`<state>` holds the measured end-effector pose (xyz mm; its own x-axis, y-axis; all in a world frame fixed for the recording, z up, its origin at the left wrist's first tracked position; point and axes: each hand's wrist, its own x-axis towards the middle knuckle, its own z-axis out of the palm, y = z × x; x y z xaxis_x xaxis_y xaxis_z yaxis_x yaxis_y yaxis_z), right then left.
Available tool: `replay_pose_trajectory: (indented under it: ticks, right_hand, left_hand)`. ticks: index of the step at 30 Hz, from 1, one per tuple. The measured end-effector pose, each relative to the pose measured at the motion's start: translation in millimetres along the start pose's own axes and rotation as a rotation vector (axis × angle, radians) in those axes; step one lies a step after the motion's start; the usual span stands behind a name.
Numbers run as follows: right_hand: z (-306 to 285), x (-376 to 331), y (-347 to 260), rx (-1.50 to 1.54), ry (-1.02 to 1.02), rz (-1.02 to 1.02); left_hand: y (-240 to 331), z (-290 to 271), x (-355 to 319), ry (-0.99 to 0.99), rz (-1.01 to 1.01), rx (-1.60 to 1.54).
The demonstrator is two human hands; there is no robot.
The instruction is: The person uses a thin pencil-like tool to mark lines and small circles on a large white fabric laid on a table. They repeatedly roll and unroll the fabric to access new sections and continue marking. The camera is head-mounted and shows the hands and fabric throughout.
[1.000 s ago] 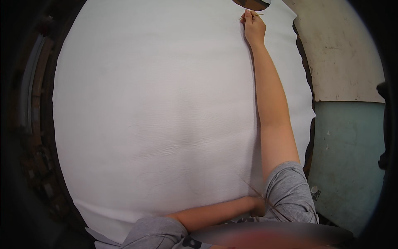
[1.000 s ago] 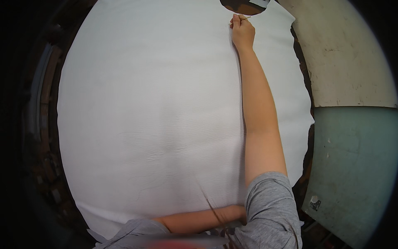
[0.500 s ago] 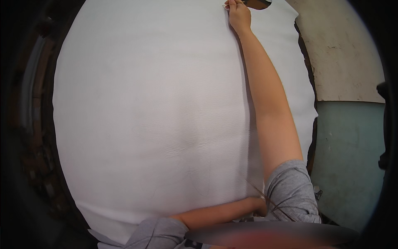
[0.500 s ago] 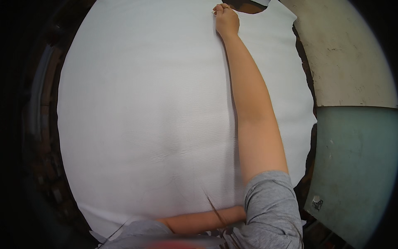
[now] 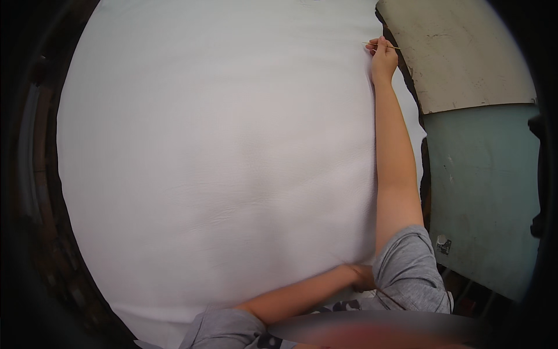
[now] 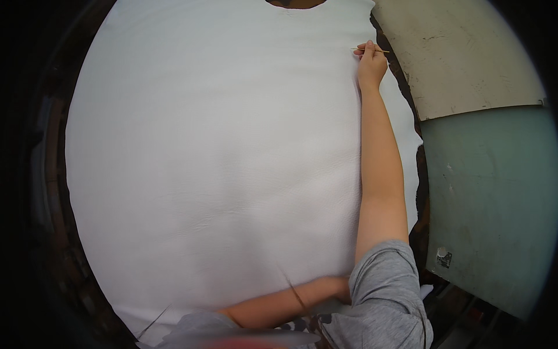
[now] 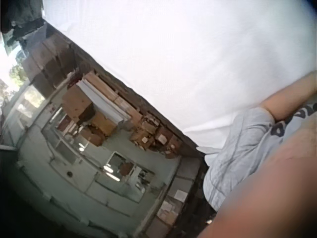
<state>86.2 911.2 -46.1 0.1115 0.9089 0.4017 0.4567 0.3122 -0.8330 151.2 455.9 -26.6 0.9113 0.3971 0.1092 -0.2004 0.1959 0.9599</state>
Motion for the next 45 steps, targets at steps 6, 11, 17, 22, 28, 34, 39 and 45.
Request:
replay_pose_trajectory:
  ticks: [6,11,17,22,28,34,39,45]
  right_hand:
    - [-9.6,-5.8,4.1,-0.168,-0.148,-0.189]
    - [-50.1,-12.1,7.3,-0.306,-0.125,-0.187]
    - [-140.4,-44.2,25.8,-0.272,-0.049,0.024]
    - [-156.7,-50.1,32.1,-0.017,-0.097,0.102]
    - [-198.2,-89.9,16.1,-0.131,-0.201,0.107]
    - [-271.2,-164.3,-12.7,-0.195,-0.224,0.279]
    - [-296.7,-207.2,-26.0,-0.122,-0.156,0.369]
    - [-309.1,-238.3,-30.9,-0.226,-0.132,0.309]
  left_hand:
    - [12.4,-9.9,-10.2,-0.114,-0.114,0.076]
    - [7.8,-10.1,-10.8,-0.078,-0.069,0.000]
    - [-12.6,-0.9,-2.8,-0.049,-0.144,-0.144]
    - [-10.5,-2.9,-3.2,-0.074,-0.209,-0.143]
    - [10.1,-11.3,-11.3,-0.143,-0.325,-0.165]
    - [15.3,-13.6,-13.2,-0.147,-0.336,-0.174]
    - [11.3,-10.5,-12.1,-0.128,-0.322,-0.149]
    - [6.1,-6.8,-8.4,-0.133,-0.302,-0.143]
